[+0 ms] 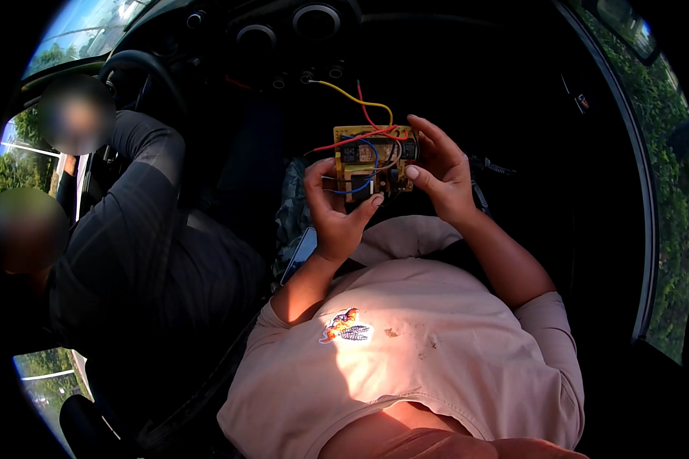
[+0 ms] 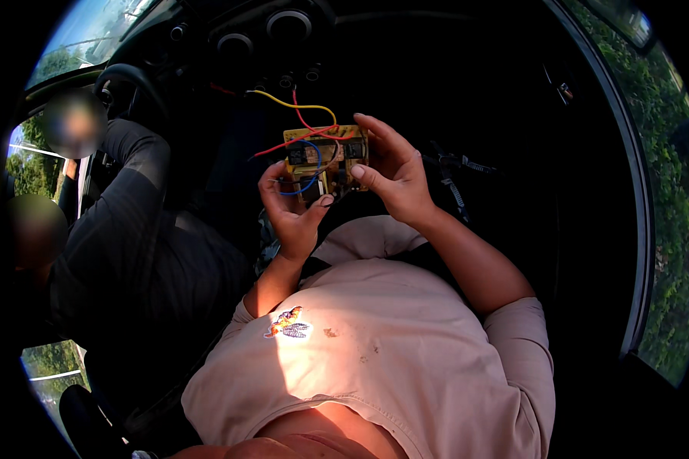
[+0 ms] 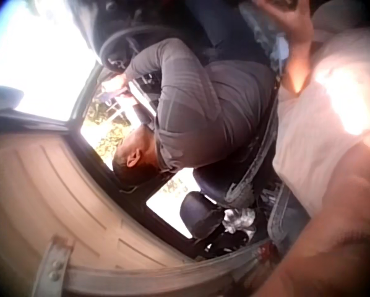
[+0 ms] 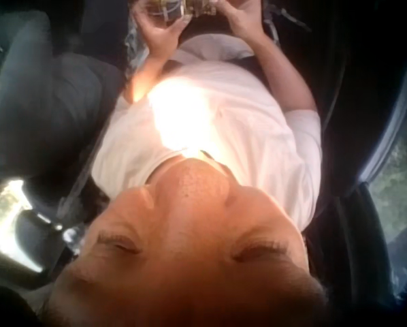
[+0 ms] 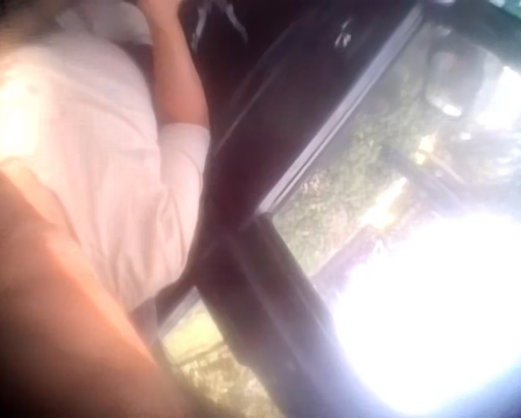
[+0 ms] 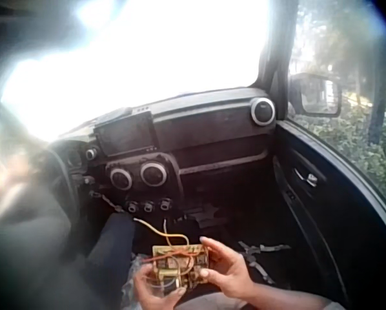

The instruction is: The person sits in the passenger seat of a car and uses pliers to strip the insulation from wires attached to a small electronic circuit board. They manipulate the wires and the board, turning it over to inspect both sides while the driver sits in the adjacent seat.

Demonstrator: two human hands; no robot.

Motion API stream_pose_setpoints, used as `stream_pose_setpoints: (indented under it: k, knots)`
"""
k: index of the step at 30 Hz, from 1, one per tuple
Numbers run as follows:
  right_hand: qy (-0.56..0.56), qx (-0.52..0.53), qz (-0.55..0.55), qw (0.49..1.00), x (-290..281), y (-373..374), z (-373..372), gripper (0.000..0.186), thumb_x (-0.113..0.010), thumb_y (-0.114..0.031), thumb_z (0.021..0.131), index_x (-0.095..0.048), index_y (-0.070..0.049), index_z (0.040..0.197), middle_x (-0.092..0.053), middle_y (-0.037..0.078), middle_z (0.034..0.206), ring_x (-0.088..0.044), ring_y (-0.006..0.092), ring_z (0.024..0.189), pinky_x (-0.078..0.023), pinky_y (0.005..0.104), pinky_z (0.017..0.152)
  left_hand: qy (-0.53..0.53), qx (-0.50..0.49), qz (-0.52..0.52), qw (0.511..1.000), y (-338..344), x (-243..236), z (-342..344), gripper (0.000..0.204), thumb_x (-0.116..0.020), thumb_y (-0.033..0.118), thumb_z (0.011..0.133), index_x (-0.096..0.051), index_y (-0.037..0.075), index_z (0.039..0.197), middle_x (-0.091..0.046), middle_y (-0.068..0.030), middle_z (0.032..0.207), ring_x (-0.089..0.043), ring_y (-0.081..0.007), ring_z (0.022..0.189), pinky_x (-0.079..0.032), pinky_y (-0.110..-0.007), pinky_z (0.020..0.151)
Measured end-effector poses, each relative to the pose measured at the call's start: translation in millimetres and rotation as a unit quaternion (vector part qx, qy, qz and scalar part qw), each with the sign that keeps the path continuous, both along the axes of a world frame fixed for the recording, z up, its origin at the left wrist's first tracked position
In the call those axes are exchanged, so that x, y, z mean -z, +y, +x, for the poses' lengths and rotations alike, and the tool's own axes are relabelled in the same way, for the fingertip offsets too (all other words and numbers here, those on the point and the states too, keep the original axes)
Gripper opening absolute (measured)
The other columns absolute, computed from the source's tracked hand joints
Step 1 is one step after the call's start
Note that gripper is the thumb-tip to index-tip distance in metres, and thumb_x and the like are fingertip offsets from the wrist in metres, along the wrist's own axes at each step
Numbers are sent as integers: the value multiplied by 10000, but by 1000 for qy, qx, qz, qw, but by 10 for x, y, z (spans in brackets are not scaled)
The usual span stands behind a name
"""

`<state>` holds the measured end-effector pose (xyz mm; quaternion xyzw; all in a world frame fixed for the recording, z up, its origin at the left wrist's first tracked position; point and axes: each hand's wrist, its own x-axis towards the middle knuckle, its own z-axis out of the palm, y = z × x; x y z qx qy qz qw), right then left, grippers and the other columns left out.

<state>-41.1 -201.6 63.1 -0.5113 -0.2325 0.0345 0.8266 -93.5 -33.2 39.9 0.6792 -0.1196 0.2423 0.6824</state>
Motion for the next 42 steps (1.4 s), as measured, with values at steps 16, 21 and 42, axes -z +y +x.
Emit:
stream_pose_setpoints:
  k: [16,21,42]
  knots:
    - [8,29,-89,996,22,33,-22,448,-632,-83,859,-477,31,1263,-591,104,1144,-570,143,1028,-466,280,909,-74,28,208,975,305,-444,242,282,-499,124,787,-631,-19,992,-509,-127,1009,-508,-210,913,-434,-299,798]
    - [-10,33,-121,992,13,29,-27,468,-646,-108,851,-480,25,1268,-603,103,1118,-576,140,1002,-468,278,888,-27,97,258,961,344,-597,313,295,-547,59,727,-654,23,999,-515,-111,1000,-503,-221,925,-427,-317,813]
    - [-3,28,-106,994,72,16,6,518,-655,-124,848,-457,24,1303,-620,89,1093,-581,126,983,-472,274,873,-14,28,145,989,205,-577,368,146,-586,112,903,-578,-15,830,-579,-65,844,-531,-120,758,-419,-231,686]
